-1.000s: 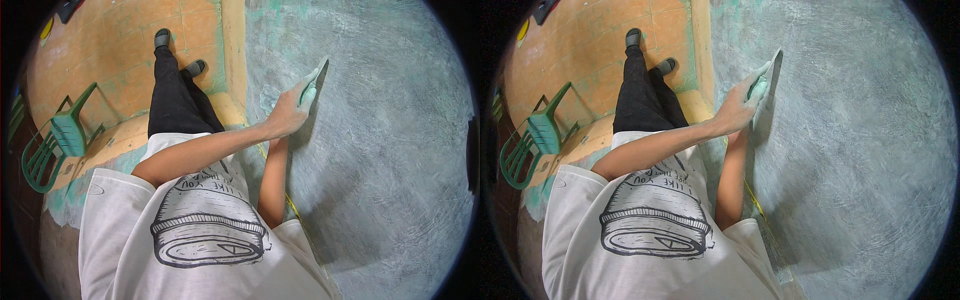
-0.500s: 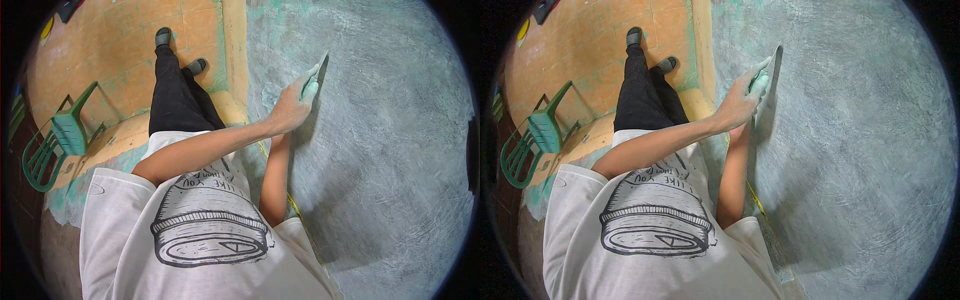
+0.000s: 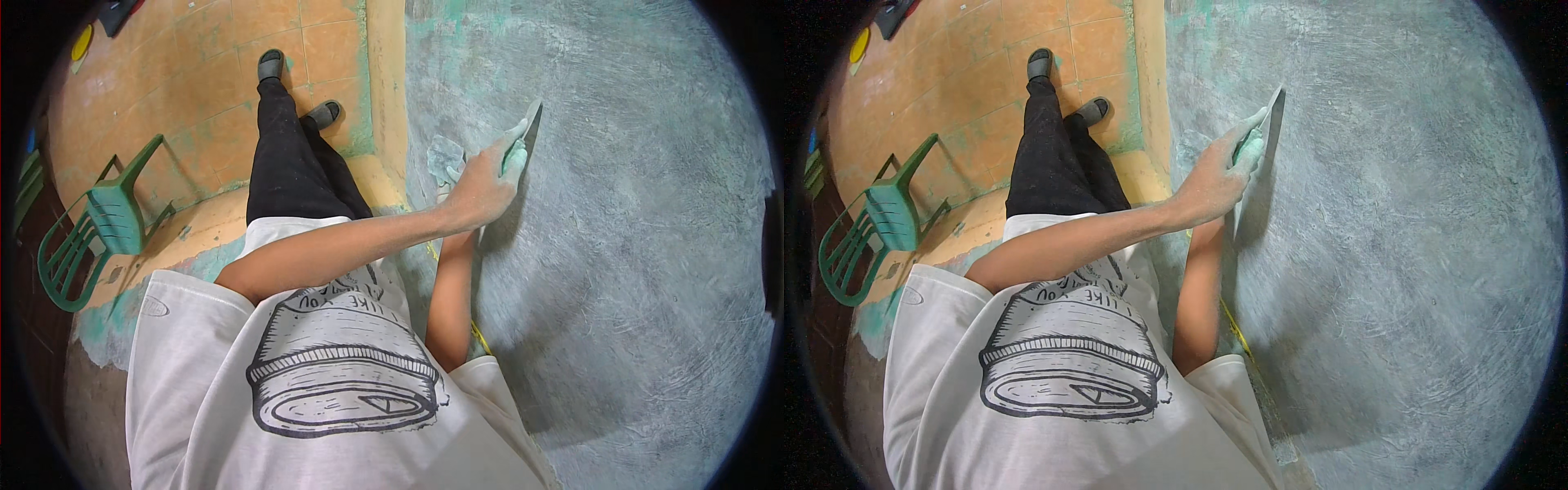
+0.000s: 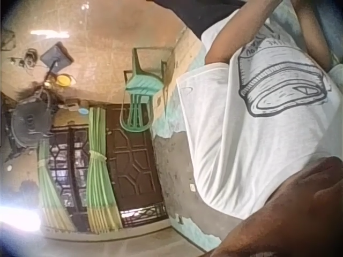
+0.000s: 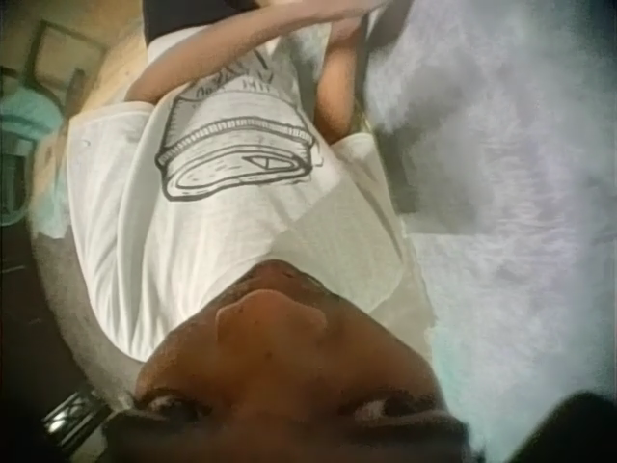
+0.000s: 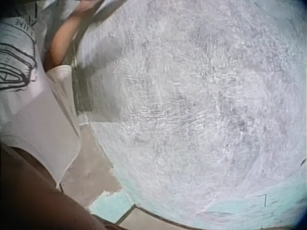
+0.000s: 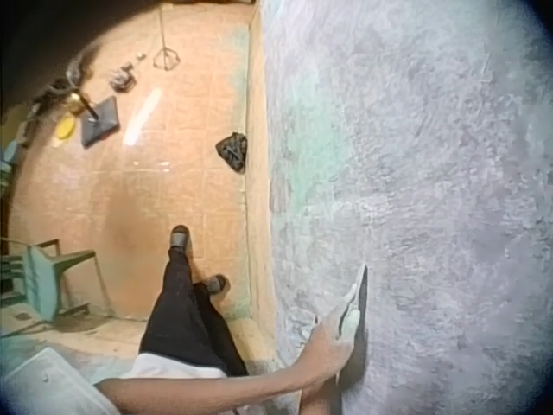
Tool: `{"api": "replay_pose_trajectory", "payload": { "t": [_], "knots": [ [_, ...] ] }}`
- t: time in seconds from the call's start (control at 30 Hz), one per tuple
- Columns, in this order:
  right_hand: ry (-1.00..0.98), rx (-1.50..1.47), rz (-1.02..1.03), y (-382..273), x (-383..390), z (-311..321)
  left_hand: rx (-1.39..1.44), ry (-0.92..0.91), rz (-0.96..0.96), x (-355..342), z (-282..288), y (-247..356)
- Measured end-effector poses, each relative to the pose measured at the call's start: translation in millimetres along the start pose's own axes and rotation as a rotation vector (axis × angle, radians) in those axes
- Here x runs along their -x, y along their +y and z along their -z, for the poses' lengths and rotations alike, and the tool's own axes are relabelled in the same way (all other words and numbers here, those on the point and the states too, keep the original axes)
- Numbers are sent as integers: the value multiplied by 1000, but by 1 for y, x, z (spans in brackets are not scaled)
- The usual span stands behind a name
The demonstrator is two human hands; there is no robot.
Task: Apply plaster filler to a wall and smooth it using a putty knife and a sanding block.
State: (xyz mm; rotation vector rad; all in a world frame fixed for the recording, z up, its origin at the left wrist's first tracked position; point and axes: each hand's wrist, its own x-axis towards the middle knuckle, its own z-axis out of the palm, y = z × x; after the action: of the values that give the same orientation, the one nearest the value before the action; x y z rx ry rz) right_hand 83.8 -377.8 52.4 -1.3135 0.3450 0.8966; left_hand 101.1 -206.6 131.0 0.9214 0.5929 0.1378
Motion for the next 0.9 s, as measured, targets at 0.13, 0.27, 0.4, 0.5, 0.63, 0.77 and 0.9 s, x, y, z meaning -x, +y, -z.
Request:
{"api": "replay_pose_trajectory", "payload": {
  "t": [0.13,0.27,0.4,0.5,0.63,0.77,0.9],
  "knots": [
    [5,-1,4,3,-8,-1,-81,18,-81,0,0,-1],
    [-2,4,4,9,-6,-3,-123,-37,30,0,10,9],
    [-11,11,6,11,-6,-5,-115,10,17,3,3,3],
    [-6,12,6,13,-12,-6,-133,71,-57,-7,4,2],
    [-5,19,11,9,-16,-3,-179,10,6,-4,9,8],
    [-6,24,29,11,-17,-7,-290,-73,-2,3,17,9],
    [-5,26,50,12,-22,-7,-271,-35,-95,3,15,-1]
  ]
}}
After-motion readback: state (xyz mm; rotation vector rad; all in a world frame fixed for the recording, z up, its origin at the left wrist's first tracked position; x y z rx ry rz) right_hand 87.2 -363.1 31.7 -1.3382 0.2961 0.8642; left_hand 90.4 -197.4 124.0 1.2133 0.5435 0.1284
